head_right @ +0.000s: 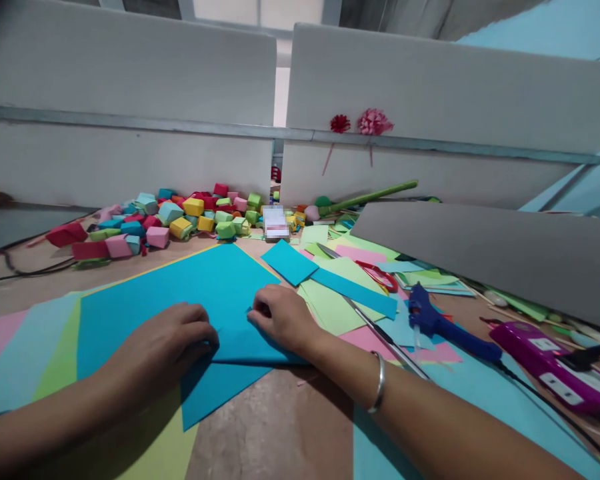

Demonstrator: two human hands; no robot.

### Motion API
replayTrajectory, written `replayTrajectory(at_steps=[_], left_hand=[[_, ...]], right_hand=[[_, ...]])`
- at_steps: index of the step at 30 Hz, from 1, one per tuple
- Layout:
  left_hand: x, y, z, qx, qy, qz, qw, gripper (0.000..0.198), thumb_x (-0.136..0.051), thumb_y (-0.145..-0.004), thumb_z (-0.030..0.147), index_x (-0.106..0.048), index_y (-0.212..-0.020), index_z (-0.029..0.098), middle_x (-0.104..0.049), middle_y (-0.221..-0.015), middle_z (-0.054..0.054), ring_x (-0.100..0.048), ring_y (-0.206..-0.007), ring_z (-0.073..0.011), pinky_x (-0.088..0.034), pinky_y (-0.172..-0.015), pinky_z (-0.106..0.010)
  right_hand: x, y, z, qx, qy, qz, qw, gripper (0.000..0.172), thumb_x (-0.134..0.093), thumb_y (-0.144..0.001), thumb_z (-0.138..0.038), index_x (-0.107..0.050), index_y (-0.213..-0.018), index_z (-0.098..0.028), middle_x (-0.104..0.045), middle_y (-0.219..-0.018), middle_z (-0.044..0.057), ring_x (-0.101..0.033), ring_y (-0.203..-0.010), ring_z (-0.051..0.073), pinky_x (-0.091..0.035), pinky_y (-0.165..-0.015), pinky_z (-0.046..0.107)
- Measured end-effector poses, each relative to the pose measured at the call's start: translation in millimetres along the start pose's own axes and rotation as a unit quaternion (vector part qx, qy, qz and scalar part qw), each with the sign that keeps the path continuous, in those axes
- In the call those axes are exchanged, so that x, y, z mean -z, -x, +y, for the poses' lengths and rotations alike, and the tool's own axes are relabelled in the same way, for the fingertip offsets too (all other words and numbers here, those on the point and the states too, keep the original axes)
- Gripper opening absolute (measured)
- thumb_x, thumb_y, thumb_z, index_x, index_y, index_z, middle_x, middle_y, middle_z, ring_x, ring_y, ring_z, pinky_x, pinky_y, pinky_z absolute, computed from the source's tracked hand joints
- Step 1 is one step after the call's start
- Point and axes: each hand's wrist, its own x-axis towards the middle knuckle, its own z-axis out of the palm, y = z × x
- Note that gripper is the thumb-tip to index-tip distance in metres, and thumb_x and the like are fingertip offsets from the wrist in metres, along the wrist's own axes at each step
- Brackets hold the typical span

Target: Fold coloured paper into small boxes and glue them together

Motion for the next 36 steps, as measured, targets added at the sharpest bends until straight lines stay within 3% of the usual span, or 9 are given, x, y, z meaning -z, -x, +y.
replayTrajectory(at_steps=[4,8,11,14,19,22,26,31,36], left_hand=[[-4.8,-3.0,0.4,-0.123,-0.024,0.043,0.991,0.040,-0.042,-0.088,0.010,-0.067,-0.112,0.029,-0.062,-0.104,-0.008,-0.054,-0.090,-0.0223,-0.041,-0.073,-0.032],[-0.1,-7.9,3.8,-0.174,-0.045,-0.026,0.983,0.046,-0.048,-0.086,0.012,-0.059,-0.127,0.031,-0.061,-0.096,-0.006,-0.056,-0.083,-0.0207,-0.040,-0.067,-0.029],[9.2,-8.3,9.8,-0.216,-0.103,-0.066,0.969,0.041,-0.042,-0.091,0.011,-0.061,-0.125,0.026,-0.062,-0.091,-0.007,-0.055,-0.078,-0.0213,-0.040,-0.066,-0.030],[14.3,-9.0,14.5,-0.257,-0.090,-0.077,0.959,0.032,-0.040,-0.093,0.012,-0.065,-0.112,0.021,-0.062,-0.088,-0.007,-0.055,-0.075,-0.0201,-0.040,-0.064,-0.029],[12.6,-21.8,19.2,-0.225,-0.039,-0.112,0.967,0.030,-0.038,-0.093,0.013,-0.066,-0.101,0.022,-0.064,-0.089,-0.004,-0.059,-0.073,-0.0172,-0.036,-0.060,-0.026],[10.1,-30.7,21.3,-0.191,0.002,-0.133,0.972,0.033,-0.035,-0.097,0.019,-0.064,-0.111,0.027,-0.067,-0.093,-0.001,-0.061,-0.078,-0.0166,-0.036,-0.063,-0.024],[7.5,-35.9,20.9,-0.211,0.032,-0.140,0.967,0.037,-0.036,-0.097,0.020,-0.064,-0.117,0.034,-0.068,-0.094,0.000,-0.062,-0.078,-0.0155,-0.036,-0.065,-0.023],[3.0,-36.8,22.2,-0.218,-0.003,-0.136,0.966,0.041,-0.037,-0.096,0.020,-0.061,-0.123,0.039,-0.070,-0.097,-0.001,-0.063,-0.076,-0.0178,-0.035,-0.061,-0.025],[-6.4,-38.7,28.3,-0.257,0.013,-0.104,0.961,0.035,-0.036,-0.097,0.021,-0.067,-0.114,0.024,-0.066,-0.097,-0.007,-0.061,-0.083,-0.0207,-0.039,-0.066,-0.028]], right_hand=[[0.0,-0.4,0.4,-0.012,-0.008,0.002,1.000,0.019,-0.068,-0.081,-0.020,-0.056,-0.067,-0.018,-0.058,-0.067,-0.001,-0.049,-0.067,0.013,-0.032,-0.061,0.025],[-0.1,-0.4,0.2,-0.017,-0.007,0.001,1.000,0.018,-0.068,-0.080,-0.019,-0.057,-0.067,-0.017,-0.058,-0.068,-0.001,-0.049,-0.067,0.013,-0.031,-0.060,0.024],[1.1,-0.3,-1.0,-0.021,-0.005,-0.001,1.000,0.017,-0.069,-0.080,-0.021,-0.059,-0.067,-0.017,-0.058,-0.068,-0.001,-0.049,-0.066,0.012,-0.031,-0.059,0.024],[1.5,-0.6,-1.3,-0.023,-0.003,0.000,1.000,0.016,-0.070,-0.079,-0.021,-0.060,-0.068,-0.017,-0.058,-0.069,-0.001,-0.050,-0.068,0.013,-0.031,-0.060,0.024],[0.3,-1.0,0.9,-0.023,-0.002,-0.004,1.000,0.015,-0.071,-0.079,-0.022,-0.061,-0.068,-0.017,-0.059,-0.070,-0.001,-0.050,-0.067,0.012,-0.029,-0.059,0.024],[0.9,-1.1,1.4,-0.023,-0.001,-0.007,1.000,0.014,-0.070,-0.080,-0.023,-0.062,-0.069,-0.017,-0.060,-0.071,-0.001,-0.050,-0.067,0.012,-0.029,-0.058,0.024],[2.8,-1.6,0.5,-0.021,-0.002,-0.015,1.000,0.014,-0.070,-0.080,-0.024,-0.063,-0.070,-0.017,-0.060,-0.071,-0.001,-0.050,-0.068,0.012,-0.028,-0.058,0.024],[3.0,-2.4,0.3,-0.021,0.000,-0.015,1.000,0.015,-0.069,-0.081,-0.023,-0.061,-0.069,-0.017,-0.059,-0.071,-0.001,-0.049,-0.070,0.012,-0.028,-0.058,0.024],[2.4,-2.2,1.7,-0.020,-0.006,-0.015,1.000,0.015,-0.069,-0.081,-0.023,-0.061,-0.069,-0.017,-0.059,-0.071,-0.001,-0.050,-0.070,0.012,-0.028,-0.058,0.024]])
